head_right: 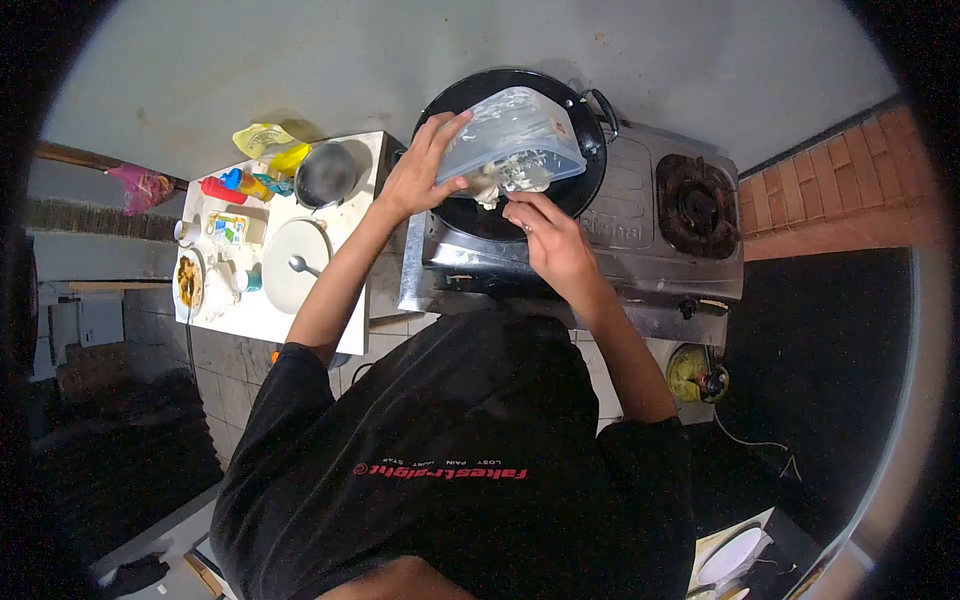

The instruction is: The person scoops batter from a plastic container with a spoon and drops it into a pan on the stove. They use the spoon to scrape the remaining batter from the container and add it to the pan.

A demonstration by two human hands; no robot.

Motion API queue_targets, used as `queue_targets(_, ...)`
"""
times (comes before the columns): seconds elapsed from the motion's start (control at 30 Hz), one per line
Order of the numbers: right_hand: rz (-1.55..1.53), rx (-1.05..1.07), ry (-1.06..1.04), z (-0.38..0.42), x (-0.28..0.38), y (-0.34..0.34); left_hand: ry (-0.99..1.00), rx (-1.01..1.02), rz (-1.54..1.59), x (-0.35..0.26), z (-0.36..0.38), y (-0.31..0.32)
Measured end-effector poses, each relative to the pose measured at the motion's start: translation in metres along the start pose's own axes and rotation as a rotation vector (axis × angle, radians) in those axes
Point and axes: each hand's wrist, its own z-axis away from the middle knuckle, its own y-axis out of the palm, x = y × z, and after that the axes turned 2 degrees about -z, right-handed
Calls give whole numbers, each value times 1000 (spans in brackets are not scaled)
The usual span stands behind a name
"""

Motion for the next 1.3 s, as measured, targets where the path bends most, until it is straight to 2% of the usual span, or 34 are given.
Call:
queue_targets(0.17, 34, -71, -23, -4, -3, -3, 12, -14, 18, 1, -1, 2)
queue_targets(0.33, 47, 54, -6, 8, 1, -4, -7, -25, 73, -2, -1, -3)
queue_targets(0.47, -4, 70, 11, 10, 7, -12, -18, -16, 108, 1, 2, 0)
queue_targets(0.67, 47, 24, -75, -3, -3, -3, -9, -18, 123, -1, 1, 2)
queue_targets(0.83, 164, 198, -179, 18, 3, -14, -21, -35, 129, -1, 4, -1)
queue_targets(1.0, 138, 175, -125, 10, 8, -16, -46, -53, 139, -4, 6, 0)
queue_targets(1.1, 121, 78, -133, 6, 2, -5, -31, -58, 141, -6, 4, 0)
queue_targets(1.3, 194, 204, -218, 21, 12, -12, -56, -81, 120, -1, 5, -3)
